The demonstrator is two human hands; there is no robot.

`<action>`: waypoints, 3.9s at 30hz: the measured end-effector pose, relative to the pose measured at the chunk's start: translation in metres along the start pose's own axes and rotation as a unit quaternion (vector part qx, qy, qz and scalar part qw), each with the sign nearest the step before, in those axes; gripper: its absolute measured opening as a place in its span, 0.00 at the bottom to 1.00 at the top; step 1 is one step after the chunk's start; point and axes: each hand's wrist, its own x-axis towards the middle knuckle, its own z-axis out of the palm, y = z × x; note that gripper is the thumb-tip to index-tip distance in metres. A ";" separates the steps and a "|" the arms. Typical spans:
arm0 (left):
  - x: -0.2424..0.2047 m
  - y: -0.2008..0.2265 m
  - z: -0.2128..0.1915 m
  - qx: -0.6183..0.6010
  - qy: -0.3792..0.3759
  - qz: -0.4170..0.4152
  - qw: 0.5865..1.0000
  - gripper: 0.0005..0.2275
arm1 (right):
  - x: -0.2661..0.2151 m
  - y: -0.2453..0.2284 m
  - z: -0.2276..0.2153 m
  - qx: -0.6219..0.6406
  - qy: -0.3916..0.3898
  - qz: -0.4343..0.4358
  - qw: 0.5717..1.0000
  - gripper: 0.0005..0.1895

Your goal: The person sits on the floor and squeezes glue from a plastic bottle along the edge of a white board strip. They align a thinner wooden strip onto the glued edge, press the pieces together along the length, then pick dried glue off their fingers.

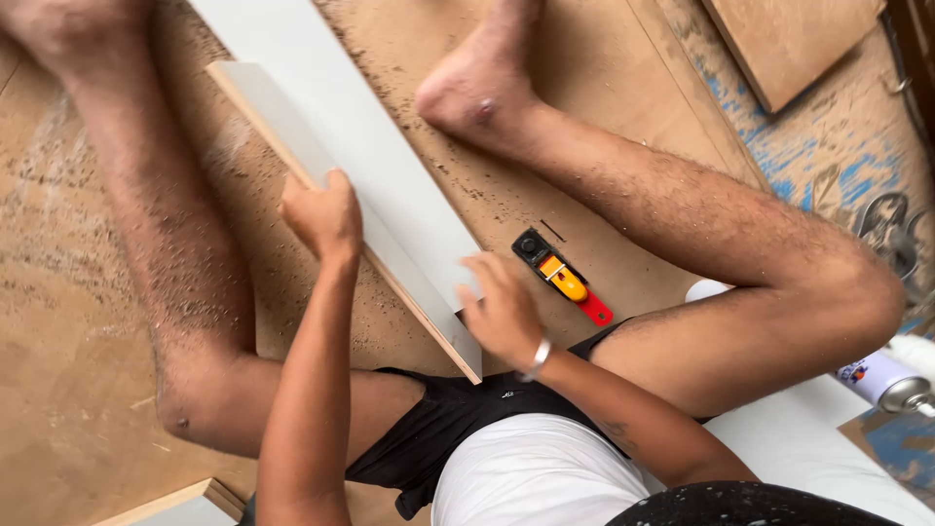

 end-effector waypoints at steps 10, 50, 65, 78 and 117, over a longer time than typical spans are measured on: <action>-0.009 0.020 -0.007 -0.004 0.032 0.080 0.996 0.06 | -0.008 0.048 0.000 0.020 -0.017 0.147 0.989 0.12; -0.002 0.015 -0.002 0.030 0.011 0.005 0.999 0.07 | 0.022 0.049 -0.018 0.011 -0.030 0.145 0.989 0.04; -0.004 0.022 -0.005 0.041 0.027 -0.002 0.999 0.07 | 0.040 0.033 -0.010 -0.036 -0.032 0.106 0.993 0.05; -0.001 0.007 -0.001 0.036 0.055 0.040 0.997 0.03 | 0.018 0.021 0.022 -0.116 -0.018 -0.045 0.992 0.21; -0.015 0.038 -0.015 0.030 0.047 0.005 0.998 0.03 | -0.014 -0.013 0.049 -0.104 -0.087 -0.129 0.982 0.49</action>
